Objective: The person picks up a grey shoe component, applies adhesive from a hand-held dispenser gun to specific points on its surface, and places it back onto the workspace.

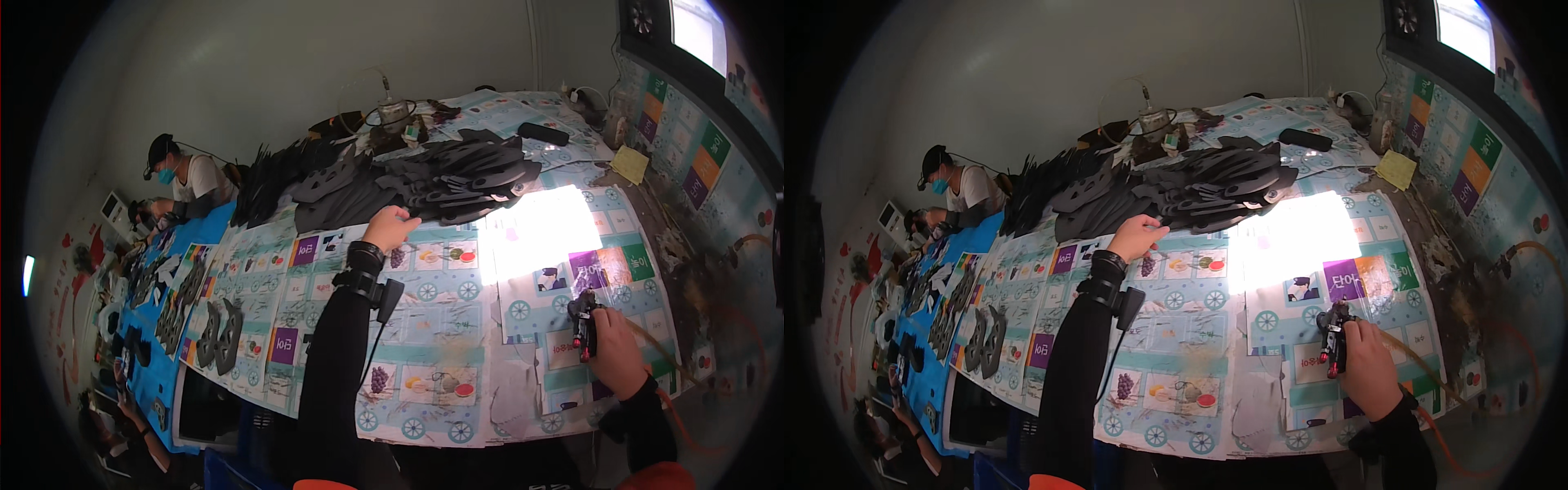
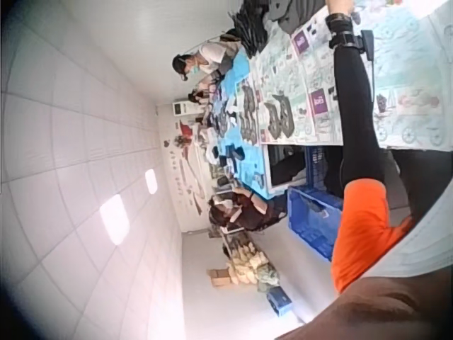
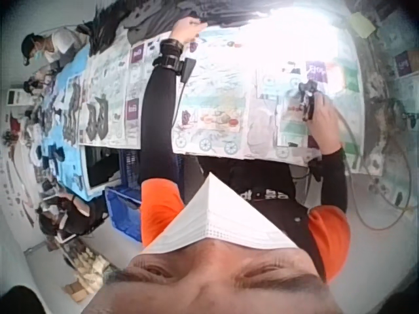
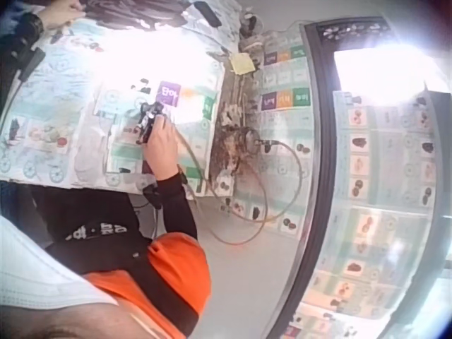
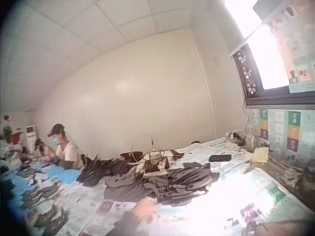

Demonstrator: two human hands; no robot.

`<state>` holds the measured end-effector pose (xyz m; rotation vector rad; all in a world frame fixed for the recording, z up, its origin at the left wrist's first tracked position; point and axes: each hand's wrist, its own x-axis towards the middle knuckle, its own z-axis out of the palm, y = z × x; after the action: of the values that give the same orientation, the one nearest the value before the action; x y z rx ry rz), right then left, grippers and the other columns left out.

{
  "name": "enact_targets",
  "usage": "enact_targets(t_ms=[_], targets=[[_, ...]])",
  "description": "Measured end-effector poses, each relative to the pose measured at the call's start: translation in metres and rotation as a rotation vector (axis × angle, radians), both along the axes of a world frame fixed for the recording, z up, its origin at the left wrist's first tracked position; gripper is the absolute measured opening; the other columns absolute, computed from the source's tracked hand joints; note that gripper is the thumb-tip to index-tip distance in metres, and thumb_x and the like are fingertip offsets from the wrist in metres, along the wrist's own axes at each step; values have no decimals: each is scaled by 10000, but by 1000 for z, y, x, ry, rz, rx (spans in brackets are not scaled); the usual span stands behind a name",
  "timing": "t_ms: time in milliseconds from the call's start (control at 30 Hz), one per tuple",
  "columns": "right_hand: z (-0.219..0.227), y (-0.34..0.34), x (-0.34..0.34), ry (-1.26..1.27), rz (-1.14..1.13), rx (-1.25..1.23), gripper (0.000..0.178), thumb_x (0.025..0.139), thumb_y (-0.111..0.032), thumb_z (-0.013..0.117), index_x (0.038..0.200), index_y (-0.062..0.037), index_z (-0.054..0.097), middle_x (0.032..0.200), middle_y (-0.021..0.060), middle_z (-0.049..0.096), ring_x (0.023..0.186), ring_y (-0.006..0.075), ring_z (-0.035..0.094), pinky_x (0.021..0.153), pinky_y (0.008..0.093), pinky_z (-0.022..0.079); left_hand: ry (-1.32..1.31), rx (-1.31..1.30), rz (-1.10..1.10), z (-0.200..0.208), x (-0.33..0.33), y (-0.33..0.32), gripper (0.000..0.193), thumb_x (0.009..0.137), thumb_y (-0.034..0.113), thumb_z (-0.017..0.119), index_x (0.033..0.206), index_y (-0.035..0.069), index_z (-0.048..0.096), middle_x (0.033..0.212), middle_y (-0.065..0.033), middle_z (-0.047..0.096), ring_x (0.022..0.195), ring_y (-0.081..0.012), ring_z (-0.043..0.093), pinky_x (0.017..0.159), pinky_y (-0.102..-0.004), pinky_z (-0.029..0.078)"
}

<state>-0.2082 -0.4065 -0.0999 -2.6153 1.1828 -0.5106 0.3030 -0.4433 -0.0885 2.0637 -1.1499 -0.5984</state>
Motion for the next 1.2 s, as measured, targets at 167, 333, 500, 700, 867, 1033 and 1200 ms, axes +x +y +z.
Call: enact_targets(t_ms=[167, 333, 500, 700, 867, 1033, 1200], targets=[[3, -3, 5, -17, -9, 48, 554, 711, 26, 774, 1202, 6, 519, 1136, 223, 558, 1120, 456, 558, 939, 512, 494, -267, -77, 207, -28, -10, -66, 469, 914, 449, 795, 1022, -8, 779, 969, -177, 771, 885, -311, 747, 800, -418, 583], [3, 0, 5, -57, -13, 90, 525, 712, 44, 756, 1180, 6, 519, 1140, 222, 559, 1130, 462, 556, 940, 517, 498, -103, -8, 307, -42, 7, -98, 507, 879, 458, 791, 1033, -25, 778, 1081, -275, 759, 1065, -447, 721, 910, -507, 572], [2, 3, 0, -30, 24, 20, 494, 716, 51, 759, 1139, -18, 512, 1131, 184, 562, 1151, 426, 570, 893, 491, 549, -129, -514, 481, -13, -1, -66, 245, 927, 188, 709, 949, -15, 574, 719, -132, 668, 485, -207, 616, 493, -362, 529], [7, -2, -6, -108, -15, 70, 513, 792, 31, 742, 1270, 30, 558, 1165, 246, 610, 1099, 480, 611, 918, 513, 521, 177, -459, 322, 62, -29, 93, 325, 958, 142, 672, 1227, -35, 628, 978, -98, 729, 764, -178, 717, 618, -327, 576], [61, -5, -26, -158, -22, 386, 387, 899, 1, 683, 1278, 0, 609, 994, 116, 720, 862, 273, 705, 740, 379, 576, 518, -372, 193, 58, -132, 251, 268, 1053, 82, 619, 1307, 12, 670, 948, 2, 696, 754, -65, 624, 689, -233, 516], [127, 3, -4, -365, 77, 944, 380, 863, 28, 615, 1242, 13, 646, 984, 77, 751, 790, 105, 672, 571, 245, 539, 509, -308, 238, -10, -196, 308, 221, 1055, 62, 642, 1270, 38, 682, 818, 28, 595, 704, -50, 531, 627, -250, 429], [155, 25, 54, -67, 258, 1121, 414, 877, 9, 605, 1288, 30, 642, 1017, 68, 771, 766, 97, 683, 575, 235, 535, 83, -273, 319, -35, -225, 305, 199, 1028, 65, 655, 1225, 38, 671, 813, -113, 650, 685, -260, 634, 680, -359, 516]])
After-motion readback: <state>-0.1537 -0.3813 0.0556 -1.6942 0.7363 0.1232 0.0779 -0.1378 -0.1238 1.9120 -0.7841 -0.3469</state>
